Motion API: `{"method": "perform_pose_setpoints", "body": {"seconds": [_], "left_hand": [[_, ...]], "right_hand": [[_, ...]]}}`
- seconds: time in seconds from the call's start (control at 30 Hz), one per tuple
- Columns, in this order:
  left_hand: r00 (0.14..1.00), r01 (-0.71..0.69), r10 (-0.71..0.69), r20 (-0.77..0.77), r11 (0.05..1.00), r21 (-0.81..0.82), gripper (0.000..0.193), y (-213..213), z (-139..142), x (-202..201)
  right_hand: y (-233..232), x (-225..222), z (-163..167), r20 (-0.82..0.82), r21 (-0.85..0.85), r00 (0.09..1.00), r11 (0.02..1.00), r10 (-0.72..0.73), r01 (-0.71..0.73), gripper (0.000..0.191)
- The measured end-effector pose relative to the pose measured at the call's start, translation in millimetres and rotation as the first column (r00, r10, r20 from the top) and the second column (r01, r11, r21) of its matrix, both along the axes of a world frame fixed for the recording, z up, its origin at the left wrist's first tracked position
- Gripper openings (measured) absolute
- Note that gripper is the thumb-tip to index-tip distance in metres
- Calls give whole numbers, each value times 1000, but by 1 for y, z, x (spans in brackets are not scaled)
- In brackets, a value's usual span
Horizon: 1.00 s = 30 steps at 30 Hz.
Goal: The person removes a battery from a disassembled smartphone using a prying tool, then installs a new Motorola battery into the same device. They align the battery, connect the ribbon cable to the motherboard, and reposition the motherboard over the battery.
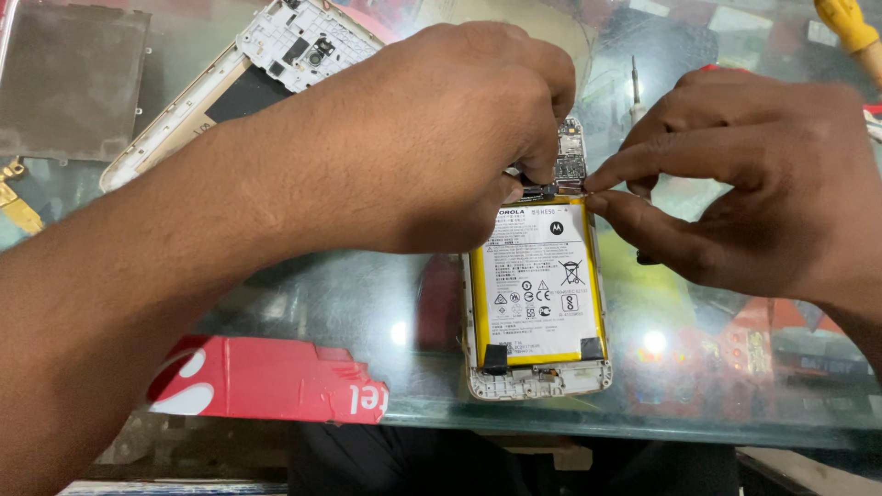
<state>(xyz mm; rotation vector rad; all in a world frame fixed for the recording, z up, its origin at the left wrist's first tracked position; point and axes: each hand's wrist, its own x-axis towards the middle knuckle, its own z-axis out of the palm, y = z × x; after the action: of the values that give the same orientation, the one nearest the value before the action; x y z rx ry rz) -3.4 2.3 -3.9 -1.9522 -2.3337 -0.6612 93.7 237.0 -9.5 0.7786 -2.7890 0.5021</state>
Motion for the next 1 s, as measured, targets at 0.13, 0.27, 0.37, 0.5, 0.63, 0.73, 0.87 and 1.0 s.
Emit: {"method": "perform_pose_setpoints", "body": {"seconds": [0.13, 0.27, 0.37, 0.5, 0.63, 0.73, 0.87, 1.0], "left_hand": [[999, -29, 30, 27, 999, -46, 34, 1, 2, 1], [999, -47, 48, 20, 997, -66, 40, 1, 2, 2], [999, -36, 36, 8, 998, -51, 39, 0, 0, 1], [998, -51, 54, 33, 996, -67, 36, 1, 1, 2], [999, -48, 50, 17, 996, -78, 37, 1, 2, 2], [999, -38, 38, 4, 997, -65, 34, 1, 2, 1], [999, -40, 42, 20, 997, -69, 34, 1, 2, 1], [999, -39, 40, 11, 997, -68, 36, 1, 2, 1]], "right_hand": [[1, -2, -1, -15, -26, 996, 996, 83, -84, 24], [2, 0, -3, -20, -6, 993, 993, 114, -114, 25], [3, -1, -2, 0, -7, 992, 992, 123, -123, 26], [3, -3, -3, -70, 14, 981, 984, 181, -180, 24], [2, -3, -3, -38, 9, 983, 984, 177, -177, 25], [3, -3, -2, -30, 31, 980, 980, 199, -198, 24], [3, -4, -3, -55, 35, 976, 977, 211, -209, 24], [3, -4, -4, -84, 65, 977, 979, 196, -191, 26]]}}
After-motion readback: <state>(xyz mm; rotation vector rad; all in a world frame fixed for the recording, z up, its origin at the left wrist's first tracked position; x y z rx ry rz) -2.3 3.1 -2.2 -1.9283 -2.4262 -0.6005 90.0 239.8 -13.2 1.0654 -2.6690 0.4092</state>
